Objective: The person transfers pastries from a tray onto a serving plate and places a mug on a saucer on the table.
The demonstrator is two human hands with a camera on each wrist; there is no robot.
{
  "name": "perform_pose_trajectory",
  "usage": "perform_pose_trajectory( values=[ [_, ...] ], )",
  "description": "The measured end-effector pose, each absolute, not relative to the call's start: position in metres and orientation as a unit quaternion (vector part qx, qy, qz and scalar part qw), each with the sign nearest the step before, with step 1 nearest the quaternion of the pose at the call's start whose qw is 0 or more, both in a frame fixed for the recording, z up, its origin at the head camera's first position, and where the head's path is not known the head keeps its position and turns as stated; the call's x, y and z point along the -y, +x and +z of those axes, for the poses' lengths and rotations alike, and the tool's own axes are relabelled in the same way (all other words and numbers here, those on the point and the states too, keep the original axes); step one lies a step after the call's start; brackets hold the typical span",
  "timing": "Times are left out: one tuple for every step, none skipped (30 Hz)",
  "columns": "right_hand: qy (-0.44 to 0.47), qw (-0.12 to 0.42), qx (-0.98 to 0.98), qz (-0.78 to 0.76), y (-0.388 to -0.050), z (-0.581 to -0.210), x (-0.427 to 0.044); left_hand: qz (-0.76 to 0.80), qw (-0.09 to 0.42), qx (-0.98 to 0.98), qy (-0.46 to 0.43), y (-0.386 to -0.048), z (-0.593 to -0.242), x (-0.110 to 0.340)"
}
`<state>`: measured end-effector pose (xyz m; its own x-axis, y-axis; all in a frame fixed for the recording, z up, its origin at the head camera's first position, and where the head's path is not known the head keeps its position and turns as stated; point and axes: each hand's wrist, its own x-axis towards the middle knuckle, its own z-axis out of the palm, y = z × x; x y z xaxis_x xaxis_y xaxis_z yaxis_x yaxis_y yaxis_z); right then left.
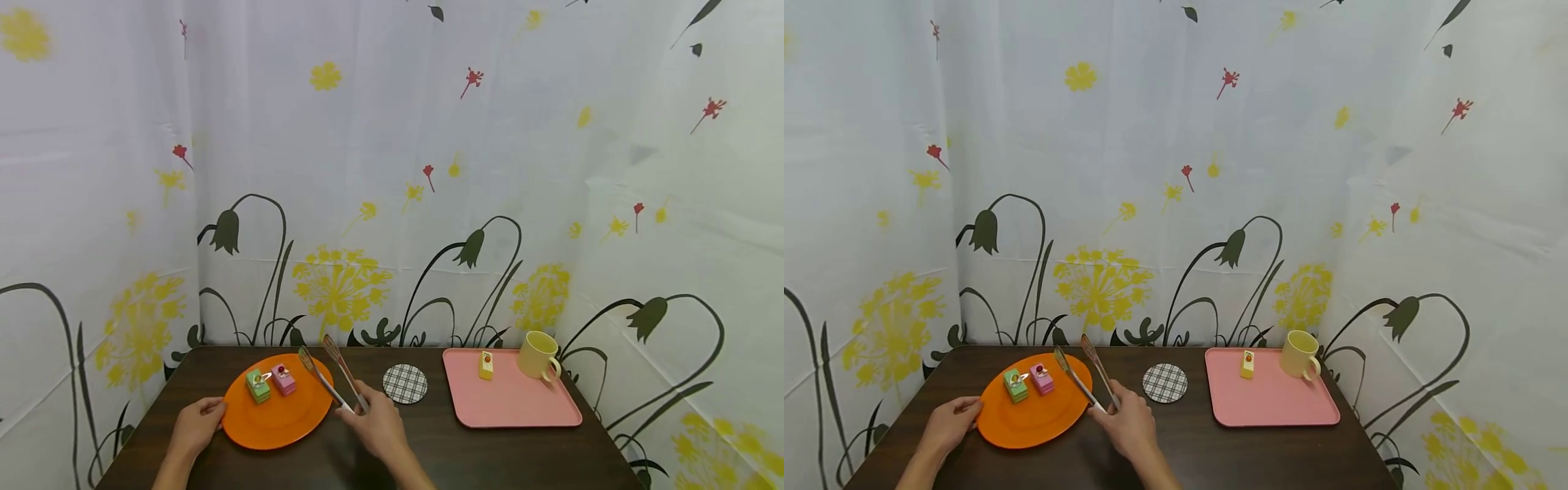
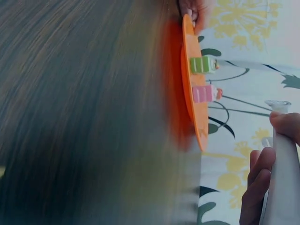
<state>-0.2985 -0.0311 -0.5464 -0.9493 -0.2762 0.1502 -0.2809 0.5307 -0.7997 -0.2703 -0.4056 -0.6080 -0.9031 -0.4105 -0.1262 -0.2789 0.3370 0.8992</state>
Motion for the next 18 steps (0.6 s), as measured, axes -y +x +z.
perform_pose_trajectory(
  values=[
    [0.162, 0.005, 0.874, 0.458, -0.298, -0.546, 0.029, -0.534, 0.061, 0.816, 0.212, -0.269, -0.608, 0.407],
    [0.160, 0.008, 0.875, 0.457, -0.297, -0.546, 0.027, -0.534, 0.062, 0.816, 0.214, -0.268, -0.608, 0.407],
    [0.158, 0.012, 0.875, 0.457, -0.297, -0.545, 0.025, -0.534, 0.063, 0.816, 0.211, -0.268, -0.608, 0.408],
    [0.156, 0.016, 0.876, 0.455, -0.297, -0.545, 0.023, -0.537, 0.063, 0.815, 0.208, -0.267, -0.607, 0.408],
    [0.153, 0.021, 0.878, 0.454, -0.297, -0.546, 0.020, -0.537, 0.064, 0.815, 0.207, -0.267, -0.607, 0.408],
    [0.148, 0.022, 0.880, 0.452, -0.297, -0.546, 0.018, -0.537, 0.065, 0.815, 0.207, -0.267, -0.606, 0.407],
    [0.143, 0.024, 0.880, 0.452, -0.297, -0.547, 0.015, -0.537, 0.067, 0.815, 0.208, -0.267, -0.606, 0.407],
    [0.139, 0.027, 0.880, 0.454, -0.298, -0.547, 0.013, -0.537, 0.070, 0.815, 0.207, -0.267, -0.606, 0.406],
    [0.136, 0.029, 0.879, 0.455, -0.298, -0.548, 0.010, -0.537, 0.072, 0.815, 0.207, -0.268, -0.605, 0.405],
    [0.131, 0.029, 0.879, 0.458, -0.298, -0.548, 0.007, -0.538, 0.073, 0.814, 0.208, -0.268, -0.605, 0.405],
    [0.128, 0.030, 0.877, 0.462, -0.298, -0.549, 0.004, -0.538, 0.075, 0.813, 0.210, -0.268, -0.605, 0.404],
    [0.125, 0.030, 0.876, 0.465, -0.298, -0.549, 0.001, -0.539, 0.076, 0.812, 0.211, -0.268, -0.606, 0.404],
    [0.124, 0.031, 0.874, 0.469, -0.297, -0.550, -0.002, -0.540, 0.076, 0.811, 0.212, -0.268, -0.606, 0.404],
    [0.122, 0.031, 0.873, 0.472, -0.297, -0.550, -0.005, -0.541, 0.075, 0.811, 0.212, -0.267, -0.607, 0.405],
    [0.119, 0.030, 0.872, 0.474, -0.297, -0.550, -0.008, -0.542, 0.074, 0.810, 0.212, -0.267, -0.608, 0.406],
    [0.116, 0.029, 0.870, 0.478, -0.297, -0.550, -0.012, -0.543, 0.072, 0.810, 0.210, -0.267, -0.609, 0.406],
    [0.114, 0.029, 0.870, 0.478, -0.297, -0.550, -0.016, -0.544, 0.071, 0.809, 0.210, -0.268, -0.609, 0.406],
    [0.110, 0.031, 0.871, 0.478, -0.297, -0.549, -0.020, -0.544, 0.070, 0.809, 0.210, -0.268, -0.610, 0.407]
  ],
)
